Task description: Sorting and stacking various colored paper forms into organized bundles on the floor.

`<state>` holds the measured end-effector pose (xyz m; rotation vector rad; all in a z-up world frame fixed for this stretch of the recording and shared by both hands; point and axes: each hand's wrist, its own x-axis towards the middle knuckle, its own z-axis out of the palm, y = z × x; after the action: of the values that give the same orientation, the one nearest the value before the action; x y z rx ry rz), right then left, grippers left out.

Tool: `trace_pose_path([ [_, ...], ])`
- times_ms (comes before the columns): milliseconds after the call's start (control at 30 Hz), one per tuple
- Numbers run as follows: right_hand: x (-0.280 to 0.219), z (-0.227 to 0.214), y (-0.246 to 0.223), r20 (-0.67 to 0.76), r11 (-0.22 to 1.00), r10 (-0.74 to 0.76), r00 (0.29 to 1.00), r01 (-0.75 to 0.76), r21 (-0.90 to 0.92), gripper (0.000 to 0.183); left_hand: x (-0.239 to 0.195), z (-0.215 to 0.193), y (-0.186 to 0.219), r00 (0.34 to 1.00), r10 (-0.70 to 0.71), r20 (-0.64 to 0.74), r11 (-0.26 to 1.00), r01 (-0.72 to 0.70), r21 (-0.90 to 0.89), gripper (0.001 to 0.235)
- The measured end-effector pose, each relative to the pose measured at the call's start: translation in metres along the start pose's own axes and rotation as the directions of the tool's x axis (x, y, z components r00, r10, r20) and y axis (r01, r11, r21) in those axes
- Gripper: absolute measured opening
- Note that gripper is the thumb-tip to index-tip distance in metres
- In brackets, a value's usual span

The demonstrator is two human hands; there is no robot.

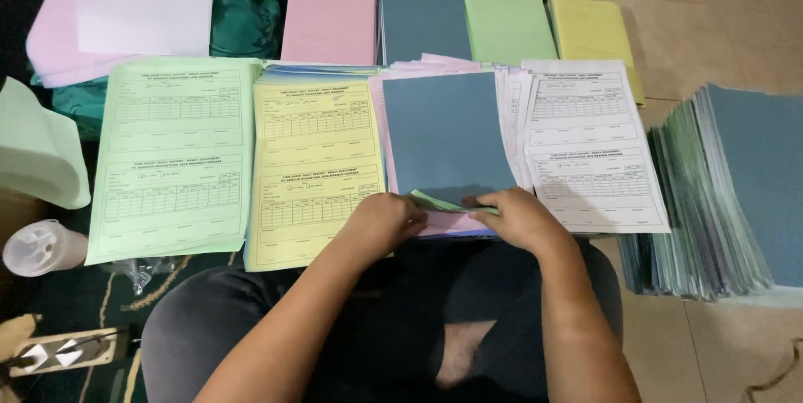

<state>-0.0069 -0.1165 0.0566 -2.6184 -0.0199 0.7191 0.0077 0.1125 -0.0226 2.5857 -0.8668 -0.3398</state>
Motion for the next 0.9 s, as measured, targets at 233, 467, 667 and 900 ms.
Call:
trace_pose_path([
  [233,0.01,0.015,0.025,-0.017,0.995,-0.089,0.996,0.088,-0.038,0.05,-0.003,0.002,0.005,0.934,0.093,-0.344,0.995,-0.096,0.009,0.011],
  [467,0.028,0.035,0.049,-0.079,0.947,-0.121,0.989,0.091,-0.308,0.039,0.007,0.039,-0.01,0.781,0.151,-0.605,0.985,-0.174,0.022,0.006],
  [667,0.055,0.046,0.075,-0.148,0.937,-0.207,0.967,0.153,-0.313,0.049,-0.058,-0.028,-0.017,0.843,0.162,-0.513,0.987,-0.148,0.069,0.02],
  [900,0.035,0.031,0.057,-0.563,0.926,-0.363,0.742,0.22,-0.307,0.036,-0.17,0.0,-0.121,0.935,-0.111,-0.337,0.97,0.176,0.169,0.039],
])
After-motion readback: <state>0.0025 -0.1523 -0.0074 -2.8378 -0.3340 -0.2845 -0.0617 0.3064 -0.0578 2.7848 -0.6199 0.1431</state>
